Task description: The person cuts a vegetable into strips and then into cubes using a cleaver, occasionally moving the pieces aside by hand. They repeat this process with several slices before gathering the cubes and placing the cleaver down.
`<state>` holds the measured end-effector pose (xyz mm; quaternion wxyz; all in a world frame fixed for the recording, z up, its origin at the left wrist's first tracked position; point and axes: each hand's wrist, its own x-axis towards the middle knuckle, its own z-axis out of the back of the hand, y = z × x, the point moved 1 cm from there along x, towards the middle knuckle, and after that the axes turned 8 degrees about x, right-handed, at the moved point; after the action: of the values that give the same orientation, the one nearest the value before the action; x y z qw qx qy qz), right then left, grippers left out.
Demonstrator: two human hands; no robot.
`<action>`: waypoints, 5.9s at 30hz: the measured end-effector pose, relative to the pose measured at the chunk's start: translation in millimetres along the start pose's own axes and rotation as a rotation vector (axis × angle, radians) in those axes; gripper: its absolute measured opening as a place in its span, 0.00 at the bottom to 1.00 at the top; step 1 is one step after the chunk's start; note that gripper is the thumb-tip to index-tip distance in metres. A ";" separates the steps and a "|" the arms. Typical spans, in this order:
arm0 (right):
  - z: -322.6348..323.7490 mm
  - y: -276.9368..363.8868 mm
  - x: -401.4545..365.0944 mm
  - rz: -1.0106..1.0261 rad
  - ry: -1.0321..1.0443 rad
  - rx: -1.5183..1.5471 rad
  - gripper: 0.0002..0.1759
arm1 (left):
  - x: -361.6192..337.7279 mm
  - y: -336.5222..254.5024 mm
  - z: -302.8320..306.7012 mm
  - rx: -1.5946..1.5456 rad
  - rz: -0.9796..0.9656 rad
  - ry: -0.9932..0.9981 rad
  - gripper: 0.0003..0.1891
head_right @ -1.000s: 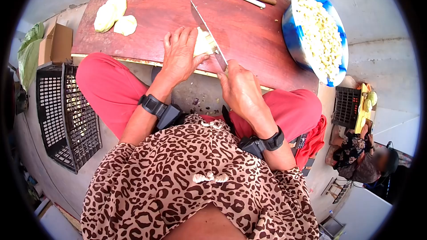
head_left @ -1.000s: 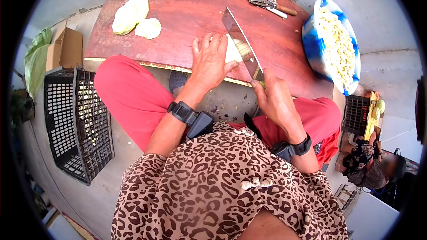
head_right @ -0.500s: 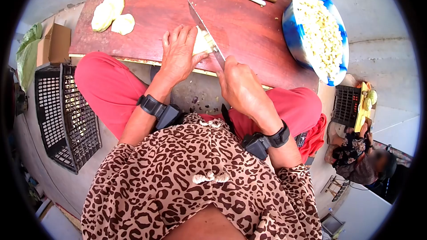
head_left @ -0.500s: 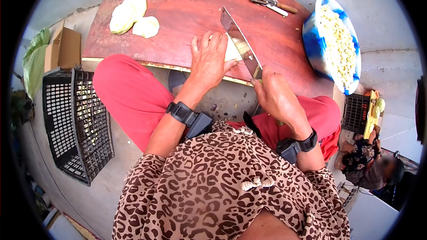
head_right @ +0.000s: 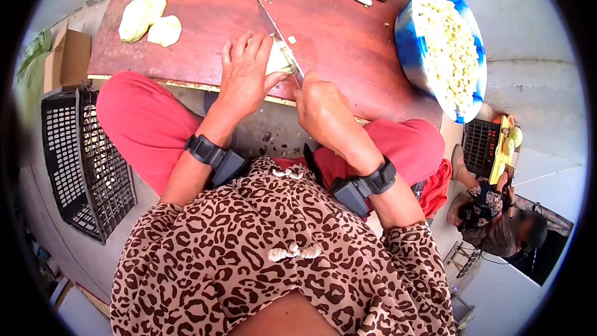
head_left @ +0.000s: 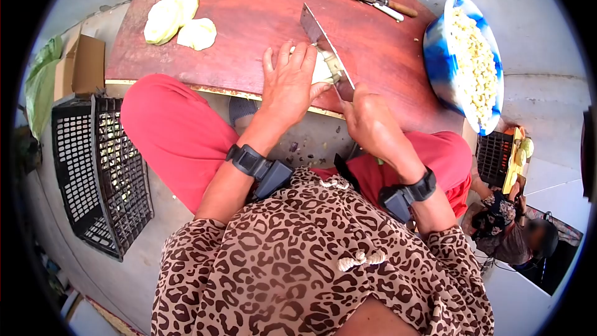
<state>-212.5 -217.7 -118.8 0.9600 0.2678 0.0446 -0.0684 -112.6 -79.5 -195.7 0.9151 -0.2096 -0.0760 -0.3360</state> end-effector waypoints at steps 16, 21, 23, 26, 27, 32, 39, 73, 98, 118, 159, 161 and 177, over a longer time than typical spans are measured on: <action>-2.1 -13.6 -11.6 0.035 -0.187 0.148 0.12 | -3.2 6.5 -7.2 0.009 -0.042 -0.091 0.49; 9.0 1.5 -18.6 -0.001 -0.099 0.127 0.12 | -0.5 3.8 -8.1 -0.013 -0.019 -0.080 0.47; 7.9 2.8 -20.5 0.010 -0.085 0.122 0.12 | -1.9 5.7 -8.7 -0.053 -0.028 -0.120 0.47; 8.1 5.3 -21.9 0.014 -0.063 0.120 0.12 | -3.4 6.3 -3.6 -0.093 -0.018 -0.115 0.48; 7.8 5.6 -21.9 0.008 -0.055 0.118 0.12 | -3.5 5.9 -2.0 -0.104 -0.011 -0.102 0.48; 7.6 6.7 -21.0 0.014 -0.022 0.095 0.12 | -3.1 6.3 -0.6 -0.035 -0.008 -0.037 0.46; 13.9 14.7 -14.8 0.027 0.013 0.030 0.13 | -5.0 5.5 -5.5 0.013 -0.021 -0.011 0.42; -5.5 8.9 -21.0 0.023 -0.029 0.074 0.13 | -8.1 15.6 -6.0 -0.019 -0.045 -0.052 0.45; -26.6 -5.1 0.4 0.049 -0.053 0.088 0.14 | -10.1 13.2 -5.2 0.019 -0.024 0.011 0.42; -5.9 14.2 -17.2 0.042 0.010 0.094 0.13 | -17.5 17.8 -4.3 0.062 0.039 0.036 0.43; -8.7 18.1 -15.6 0.033 0.065 0.090 0.14 | -20.7 17.2 -2.7 0.087 0.071 0.097 0.43; -5.4 20.3 -13.7 0.051 0.088 0.078 0.13 | -21.2 16.9 -2.5 0.084 0.067 0.091 0.42; -27.9 11.9 2.4 0.061 0.047 0.098 0.12 | -19.6 16.6 -1.7 0.123 0.071 0.157 0.41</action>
<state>-209.6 -193.3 -136.8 0.9460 0.3175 0.0557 -0.0347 -116.8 -57.5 -208.2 0.9406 -0.1289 -0.0172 -0.3136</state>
